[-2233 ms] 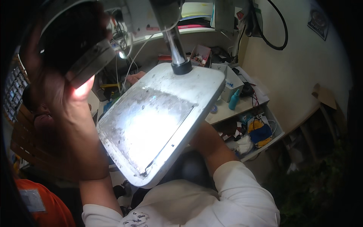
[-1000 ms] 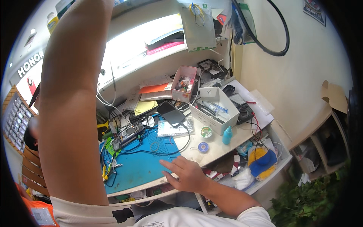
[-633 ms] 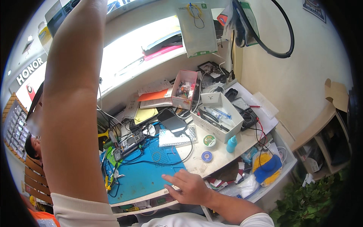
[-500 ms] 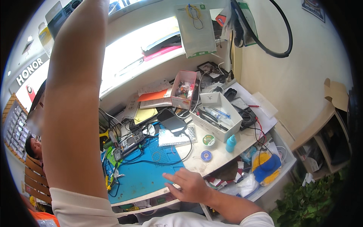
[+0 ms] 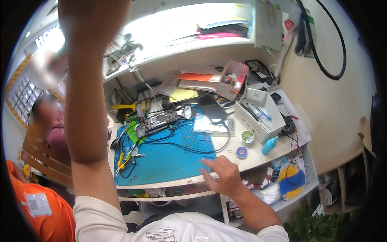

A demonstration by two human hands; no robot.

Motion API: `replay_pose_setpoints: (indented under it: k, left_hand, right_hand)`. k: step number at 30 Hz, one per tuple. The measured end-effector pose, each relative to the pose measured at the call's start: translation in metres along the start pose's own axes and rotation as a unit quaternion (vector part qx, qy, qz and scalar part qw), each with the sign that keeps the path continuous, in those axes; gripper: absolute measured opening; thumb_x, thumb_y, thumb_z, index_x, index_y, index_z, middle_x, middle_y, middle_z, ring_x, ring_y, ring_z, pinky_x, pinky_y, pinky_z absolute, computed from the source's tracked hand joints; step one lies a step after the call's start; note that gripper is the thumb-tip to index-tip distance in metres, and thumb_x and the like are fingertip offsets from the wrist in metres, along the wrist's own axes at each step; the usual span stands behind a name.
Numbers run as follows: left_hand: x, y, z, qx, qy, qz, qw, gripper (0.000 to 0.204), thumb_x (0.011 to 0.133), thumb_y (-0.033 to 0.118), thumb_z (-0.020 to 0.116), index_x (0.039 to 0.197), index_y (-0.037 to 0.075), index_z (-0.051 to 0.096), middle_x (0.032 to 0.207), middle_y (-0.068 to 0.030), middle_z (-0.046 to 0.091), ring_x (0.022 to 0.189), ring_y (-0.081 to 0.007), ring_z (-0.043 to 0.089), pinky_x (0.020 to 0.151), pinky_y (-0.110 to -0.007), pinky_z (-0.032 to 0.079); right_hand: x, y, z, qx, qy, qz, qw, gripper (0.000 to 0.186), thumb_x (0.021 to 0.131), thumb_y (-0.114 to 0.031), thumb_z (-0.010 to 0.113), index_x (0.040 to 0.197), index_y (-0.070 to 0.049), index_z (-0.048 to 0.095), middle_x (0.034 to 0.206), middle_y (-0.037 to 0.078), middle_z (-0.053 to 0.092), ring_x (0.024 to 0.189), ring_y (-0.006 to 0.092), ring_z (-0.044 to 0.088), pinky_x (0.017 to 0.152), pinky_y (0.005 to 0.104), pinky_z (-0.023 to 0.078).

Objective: The person uses a soldering iron and a heat gun to repair a circuit board from a disassembled smartphone on a workbench. They handle the board and components with tweezers and their hands, then place the board back into the smartphone frame.

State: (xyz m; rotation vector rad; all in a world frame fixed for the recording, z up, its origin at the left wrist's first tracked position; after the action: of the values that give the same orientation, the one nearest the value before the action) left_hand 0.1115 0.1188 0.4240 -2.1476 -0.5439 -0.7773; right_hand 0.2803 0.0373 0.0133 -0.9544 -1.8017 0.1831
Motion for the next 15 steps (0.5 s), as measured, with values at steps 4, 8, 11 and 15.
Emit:
replay_pose_setpoints:
  k: [4,8,11,15]
  left_hand:
    - [-0.159,-0.015,0.074,-0.290,-0.043,-0.291,0.911,0.024,0.106,0.011,0.059,0.107,0.004,0.082,0.082,0.0008,0.068,0.070,-0.0066,0.059,0.064,-0.027,0.047]
    - [-0.293,-0.063,0.159,-0.275,-0.185,-0.452,0.828,0.023,0.104,0.012,0.067,0.114,-0.001,0.083,0.082,-0.0066,0.078,0.078,-0.0113,0.075,0.070,-0.031,0.057]
    - [-0.343,-0.099,0.211,-0.322,-0.056,-0.501,0.801,0.023,0.108,0.017,0.073,0.117,-0.002,0.082,0.089,-0.0038,0.079,0.077,-0.0099,0.073,0.070,-0.028,0.057]
    - [-0.335,-0.129,0.242,-0.386,0.049,-0.558,0.733,0.026,0.105,0.023,0.076,0.116,0.001,0.084,0.091,-0.0076,0.083,0.076,-0.0147,0.077,0.074,-0.032,0.061]
  right_hand:
    - [-0.001,0.004,0.005,-0.021,0.001,0.007,1.000,0.031,0.086,-0.004,0.089,0.116,-0.004,0.082,0.082,0.010,0.070,0.072,0.0290,0.067,0.063,0.0413,0.055]
    - [0.001,0.007,0.016,-0.058,-0.016,-0.005,0.998,0.029,0.086,-0.001,0.088,0.115,-0.004,0.081,0.082,0.010,0.070,0.072,0.0281,0.067,0.062,0.0410,0.055]
    - [0.001,0.007,0.026,-0.070,-0.044,0.008,0.997,0.027,0.087,-0.002,0.088,0.114,-0.004,0.081,0.081,0.010,0.070,0.072,0.0280,0.068,0.062,0.0405,0.055]
    - [-0.008,-0.002,0.041,-0.089,-0.067,0.002,0.994,0.026,0.088,-0.003,0.087,0.113,-0.004,0.081,0.080,0.010,0.069,0.072,0.0286,0.067,0.063,0.0408,0.054]
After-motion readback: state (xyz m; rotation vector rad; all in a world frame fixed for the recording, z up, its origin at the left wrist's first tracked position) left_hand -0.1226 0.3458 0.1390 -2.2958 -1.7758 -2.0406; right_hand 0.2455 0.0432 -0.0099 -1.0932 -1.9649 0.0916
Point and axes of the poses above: each hand's wrist, its own x-axis towards the middle knuckle, its own z-axis out of the palm, y = z × x, the point moved 7 cm from there along x, towards the middle knuckle
